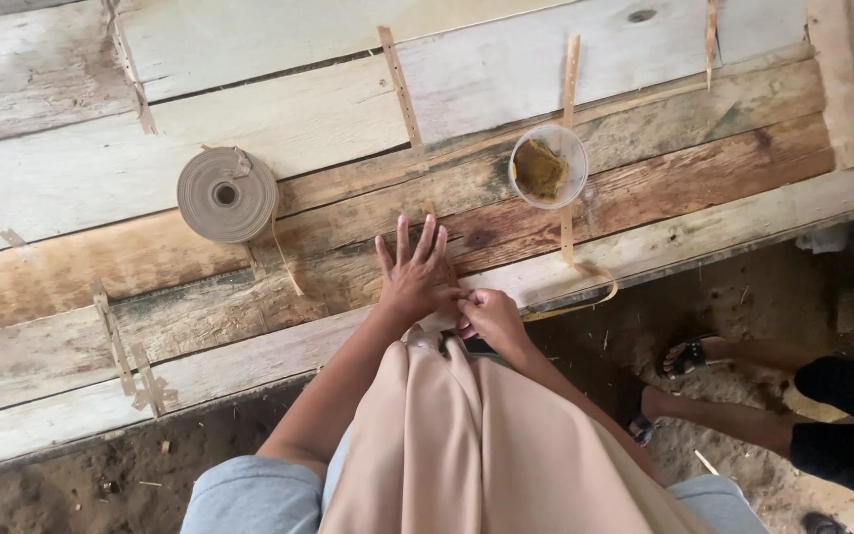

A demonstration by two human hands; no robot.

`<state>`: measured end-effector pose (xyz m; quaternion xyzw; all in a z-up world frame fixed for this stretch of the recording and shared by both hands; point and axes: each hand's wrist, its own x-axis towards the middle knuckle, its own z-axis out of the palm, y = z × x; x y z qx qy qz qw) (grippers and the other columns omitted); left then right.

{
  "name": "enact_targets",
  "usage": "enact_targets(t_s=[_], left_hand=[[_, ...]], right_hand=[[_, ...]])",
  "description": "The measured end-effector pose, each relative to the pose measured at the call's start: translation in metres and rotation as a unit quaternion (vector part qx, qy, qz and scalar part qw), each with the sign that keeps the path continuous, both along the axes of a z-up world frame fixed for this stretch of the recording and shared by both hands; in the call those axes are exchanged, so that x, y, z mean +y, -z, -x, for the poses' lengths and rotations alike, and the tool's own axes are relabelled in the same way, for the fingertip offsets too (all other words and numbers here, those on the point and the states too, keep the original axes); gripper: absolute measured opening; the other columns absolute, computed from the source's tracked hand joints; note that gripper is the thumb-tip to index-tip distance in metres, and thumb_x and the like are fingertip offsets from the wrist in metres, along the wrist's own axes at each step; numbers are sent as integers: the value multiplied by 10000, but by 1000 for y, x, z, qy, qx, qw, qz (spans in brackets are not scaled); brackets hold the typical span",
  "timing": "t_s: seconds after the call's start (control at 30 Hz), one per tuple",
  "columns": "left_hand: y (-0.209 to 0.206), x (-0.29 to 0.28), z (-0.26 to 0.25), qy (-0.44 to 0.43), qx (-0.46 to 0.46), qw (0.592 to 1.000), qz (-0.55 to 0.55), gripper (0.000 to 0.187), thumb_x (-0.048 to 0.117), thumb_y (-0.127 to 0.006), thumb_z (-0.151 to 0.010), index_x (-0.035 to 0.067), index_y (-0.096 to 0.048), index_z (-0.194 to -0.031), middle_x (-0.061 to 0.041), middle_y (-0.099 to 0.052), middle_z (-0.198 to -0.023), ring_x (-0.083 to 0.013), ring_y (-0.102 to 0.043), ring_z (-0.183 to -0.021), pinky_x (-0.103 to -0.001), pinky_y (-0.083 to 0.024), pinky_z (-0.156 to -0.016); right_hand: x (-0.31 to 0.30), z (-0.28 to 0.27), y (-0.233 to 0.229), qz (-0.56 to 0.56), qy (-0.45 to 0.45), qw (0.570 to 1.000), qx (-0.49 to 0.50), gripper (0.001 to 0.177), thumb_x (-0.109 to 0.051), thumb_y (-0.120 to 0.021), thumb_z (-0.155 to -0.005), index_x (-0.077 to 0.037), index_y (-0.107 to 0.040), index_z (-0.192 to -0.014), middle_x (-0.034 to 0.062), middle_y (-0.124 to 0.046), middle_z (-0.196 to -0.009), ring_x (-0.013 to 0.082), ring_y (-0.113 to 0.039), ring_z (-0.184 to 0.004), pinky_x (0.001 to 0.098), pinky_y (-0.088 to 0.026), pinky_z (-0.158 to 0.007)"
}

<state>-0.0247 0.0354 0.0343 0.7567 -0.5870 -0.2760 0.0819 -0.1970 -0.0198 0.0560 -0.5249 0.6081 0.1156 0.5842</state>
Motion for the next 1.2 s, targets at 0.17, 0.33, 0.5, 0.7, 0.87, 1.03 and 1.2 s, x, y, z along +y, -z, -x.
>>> enact_targets(t_s=[0.17, 0.33, 0.5, 0.7, 0.87, 1.03, 1.2], left_hand=[[6, 1, 0, 7, -19, 1000, -6, 1183, 660, -778, -705, 188, -216, -1632, -39, -63, -1732, -465, 44, -1554, -816, -52, -1148], [23, 2, 1, 23, -59, 998, -18, 1103, 437, -796, -760, 187, -185, -1644, -48, -46, -1734, -463, 55, -1555, -803, -53, -1150], [10, 3, 1, -57, -45, 997, -17, 1395, 779, -759, -624, 58, -127, -1636, -162, -44, -1717, -449, 7, -1559, -752, -33, -1177], [10, 3, -1, -70, -33, 996, -42, 1493, 870, -717, -556, 42, -98, -1633, -163, -28, -1717, -434, 26, -1561, -755, 17, -1170], [5, 3, -2, -77, -29, 996, -27, 1446, 808, -774, -558, 67, -148, -1631, -164, -58, -1714, -443, 4, -1558, -767, -24, -1157], [5, 3, -4, -69, -34, 997, -27, 1406, 818, -751, -566, 136, -157, -1642, -162, -51, -1716, -452, -5, -1558, -779, -40, -1148], [5, 0, -5, -61, -32, 997, -43, 1353, 807, -754, -574, 234, -158, -1646, -160, -29, -1716, -454, 17, -1557, -791, -43, -1142]], right_hand=[[9, -22, -33, 127, -198, 964, 125, 322, -361, -496, -953, -145, -719, -1041, 107, -766, -768, 333, -761, -911, 445, -598, -866], [1, -42, -48, 253, -273, 923, 100, 285, -334, -446, -1014, -125, -641, -1023, 214, -762, -892, 419, -748, -973, 510, -581, -892], [-54, -53, -7, 609, -127, 780, -58, 552, -402, -846, -775, -84, -570, -1132, 102, -611, -835, 357, -668, -861, 490, -554, -785], [-63, -75, 41, 640, -233, 732, -1, 882, -456, -887, -676, -3, -493, -1321, 190, -540, -1242, 399, -461, -1325, 694, -262, -1156], [-71, -79, 54, 626, -239, 742, 12, 871, -468, -888, -682, -59, -458, -1320, 136, -497, -1283, 365, -435, -1351, 721, -238, -1154], [-74, -88, 56, 635, -204, 745, 10, 920, -461, -918, -606, -78, -459, -1304, 115, -500, -1280, 341, -469, -1324, 718, -272, -1132], [-85, -96, 57, 649, -190, 737, 2, 831, -717, -757, -782, -74, -481, -1232, 87, -465, -1117, 337, -495, -1193, 601, -362, -1060]])
